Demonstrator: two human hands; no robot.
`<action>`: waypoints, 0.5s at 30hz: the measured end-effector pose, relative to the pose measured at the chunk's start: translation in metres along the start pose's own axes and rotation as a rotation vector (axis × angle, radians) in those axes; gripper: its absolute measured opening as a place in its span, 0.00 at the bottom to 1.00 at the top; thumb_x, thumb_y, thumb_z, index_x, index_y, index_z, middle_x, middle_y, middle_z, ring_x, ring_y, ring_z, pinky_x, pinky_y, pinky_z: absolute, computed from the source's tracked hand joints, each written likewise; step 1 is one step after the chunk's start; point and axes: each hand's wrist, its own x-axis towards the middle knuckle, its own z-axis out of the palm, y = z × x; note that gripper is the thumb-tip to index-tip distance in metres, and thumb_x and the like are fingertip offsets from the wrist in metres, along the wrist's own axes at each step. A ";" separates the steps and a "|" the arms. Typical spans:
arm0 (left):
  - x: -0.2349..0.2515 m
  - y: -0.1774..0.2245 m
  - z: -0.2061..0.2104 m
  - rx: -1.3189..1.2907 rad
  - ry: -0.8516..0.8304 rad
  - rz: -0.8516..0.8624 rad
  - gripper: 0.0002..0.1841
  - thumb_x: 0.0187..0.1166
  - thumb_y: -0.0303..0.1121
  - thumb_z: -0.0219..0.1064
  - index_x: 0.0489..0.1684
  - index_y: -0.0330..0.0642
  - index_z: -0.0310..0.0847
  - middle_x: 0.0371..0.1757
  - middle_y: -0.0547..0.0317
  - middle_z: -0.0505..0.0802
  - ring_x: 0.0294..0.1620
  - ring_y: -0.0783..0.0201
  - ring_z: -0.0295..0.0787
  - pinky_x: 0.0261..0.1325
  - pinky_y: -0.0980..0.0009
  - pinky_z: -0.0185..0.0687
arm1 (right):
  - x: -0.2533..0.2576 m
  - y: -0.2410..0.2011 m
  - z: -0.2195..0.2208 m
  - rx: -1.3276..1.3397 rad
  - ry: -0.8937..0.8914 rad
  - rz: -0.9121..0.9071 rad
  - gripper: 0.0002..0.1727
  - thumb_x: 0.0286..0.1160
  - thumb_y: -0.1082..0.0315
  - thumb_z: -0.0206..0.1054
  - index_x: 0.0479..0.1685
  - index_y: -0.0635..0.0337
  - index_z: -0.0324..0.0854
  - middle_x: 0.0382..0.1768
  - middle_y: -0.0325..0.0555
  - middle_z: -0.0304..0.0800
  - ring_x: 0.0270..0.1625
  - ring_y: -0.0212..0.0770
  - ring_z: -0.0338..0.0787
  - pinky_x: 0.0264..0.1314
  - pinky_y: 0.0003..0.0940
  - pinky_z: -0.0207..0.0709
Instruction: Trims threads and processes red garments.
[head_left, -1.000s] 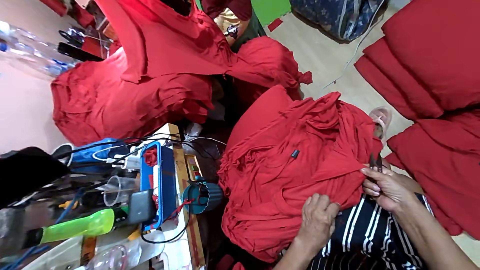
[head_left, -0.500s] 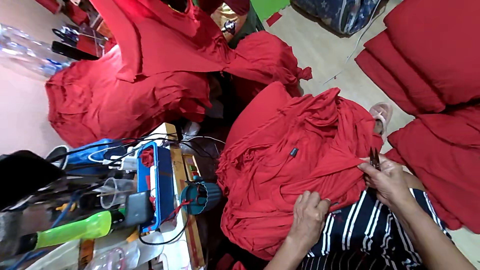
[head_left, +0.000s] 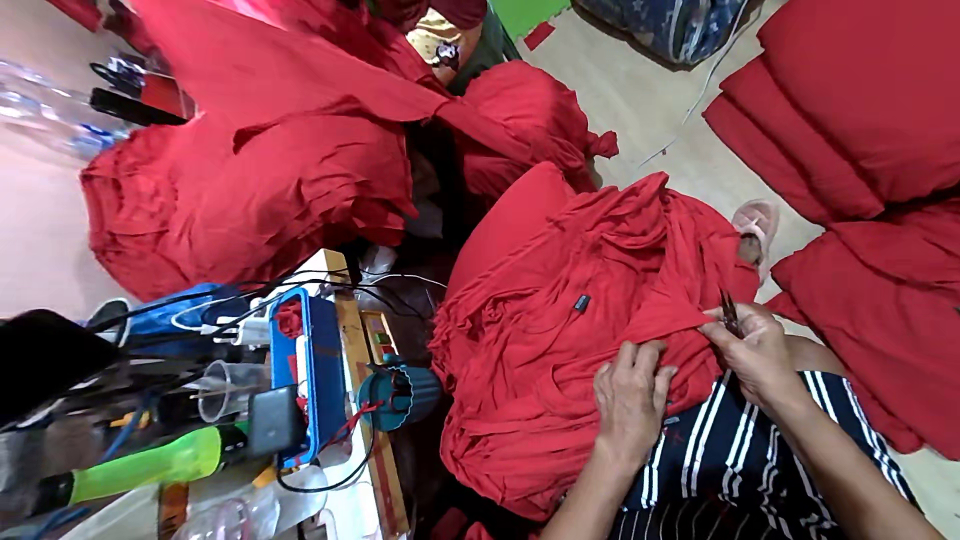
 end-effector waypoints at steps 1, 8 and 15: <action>0.003 -0.001 0.008 0.032 0.041 0.030 0.09 0.70 0.32 0.76 0.42 0.39 0.94 0.35 0.51 0.93 0.30 0.56 0.92 0.30 0.60 0.85 | 0.000 0.001 0.000 0.000 0.000 -0.003 0.05 0.73 0.81 0.67 0.44 0.65 0.81 0.26 0.35 0.82 0.23 0.22 0.77 0.27 0.18 0.71; -0.009 -0.012 0.018 -0.115 0.200 0.068 0.06 0.74 0.27 0.70 0.31 0.32 0.90 0.32 0.49 0.93 0.32 0.59 0.93 0.38 0.68 0.89 | 0.002 0.003 0.000 -0.040 -0.011 -0.020 0.05 0.74 0.80 0.67 0.45 0.66 0.81 0.29 0.38 0.84 0.30 0.23 0.82 0.35 0.21 0.76; -0.010 -0.013 0.014 -0.153 0.180 0.029 0.08 0.78 0.27 0.65 0.32 0.30 0.86 0.30 0.49 0.90 0.30 0.60 0.90 0.34 0.68 0.86 | 0.002 0.005 0.001 -0.036 -0.012 -0.030 0.06 0.73 0.81 0.67 0.45 0.66 0.81 0.28 0.37 0.82 0.28 0.23 0.80 0.33 0.20 0.75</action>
